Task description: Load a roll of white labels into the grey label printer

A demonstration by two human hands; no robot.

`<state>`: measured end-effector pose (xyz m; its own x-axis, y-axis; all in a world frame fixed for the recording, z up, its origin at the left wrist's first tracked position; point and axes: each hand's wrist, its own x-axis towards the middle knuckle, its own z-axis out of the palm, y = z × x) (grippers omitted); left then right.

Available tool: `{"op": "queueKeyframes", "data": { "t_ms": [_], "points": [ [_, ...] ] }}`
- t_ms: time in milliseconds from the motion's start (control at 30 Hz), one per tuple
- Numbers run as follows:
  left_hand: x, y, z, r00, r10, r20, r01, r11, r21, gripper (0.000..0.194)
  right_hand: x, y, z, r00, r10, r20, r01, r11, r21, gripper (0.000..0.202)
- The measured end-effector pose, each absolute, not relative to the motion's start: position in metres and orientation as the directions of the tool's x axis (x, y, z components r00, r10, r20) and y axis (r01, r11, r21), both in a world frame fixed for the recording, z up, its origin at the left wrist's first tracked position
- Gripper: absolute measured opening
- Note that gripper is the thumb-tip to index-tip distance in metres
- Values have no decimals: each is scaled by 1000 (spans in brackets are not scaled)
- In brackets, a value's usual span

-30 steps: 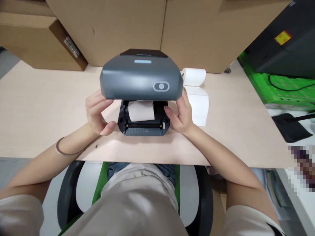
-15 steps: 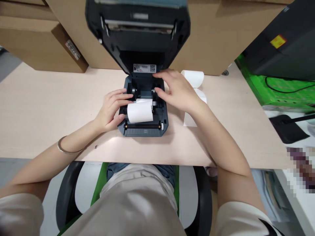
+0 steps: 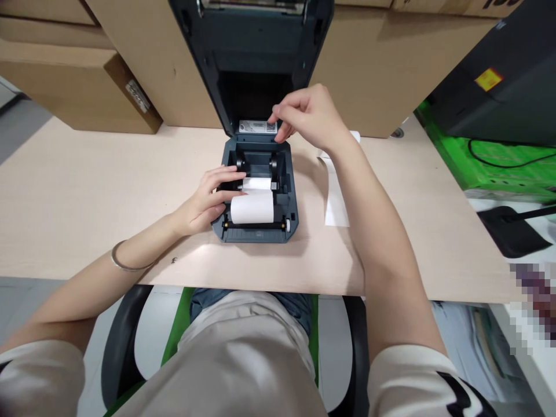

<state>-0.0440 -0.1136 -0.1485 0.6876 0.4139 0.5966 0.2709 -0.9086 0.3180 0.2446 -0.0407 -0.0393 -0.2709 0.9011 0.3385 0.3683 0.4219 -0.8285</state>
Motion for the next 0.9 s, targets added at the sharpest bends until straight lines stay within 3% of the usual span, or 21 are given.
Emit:
{"op": "queueKeyframes", "data": {
  "t_ms": [200,333,400,500,567,633,700,900],
  "points": [
    [-44,-112,-147,710,401,579,247,-912,328,51,241,3,-49,-263,940,216,322,297,-899,27],
    [-44,-112,-146,712,370,597,223,-925,307,46,244,1,-47,-284,943,175,401,283,-871,38],
    [-43,-113,-146,719,373,587,234,-925,301,47,242,-15,-43,-325,923,205,518,355,-778,38],
    [-41,-115,-146,712,386,587,256,-921,295,52,233,-47,-40,-472,846,248,688,529,-497,27],
    [-40,-118,-145,687,419,593,309,-908,284,55,225,-66,-43,-580,781,231,727,625,-285,20],
    [-40,-121,-143,648,467,602,388,-882,267,59,218,-79,-48,-652,730,208,715,682,-152,20],
    [-40,-124,-142,622,500,603,455,-857,243,62,214,-87,-52,-696,697,174,687,716,-121,24],
    [-42,-129,-138,633,491,598,520,-842,142,66,211,-84,-55,-715,696,67,678,714,-175,23]
  ]
}}
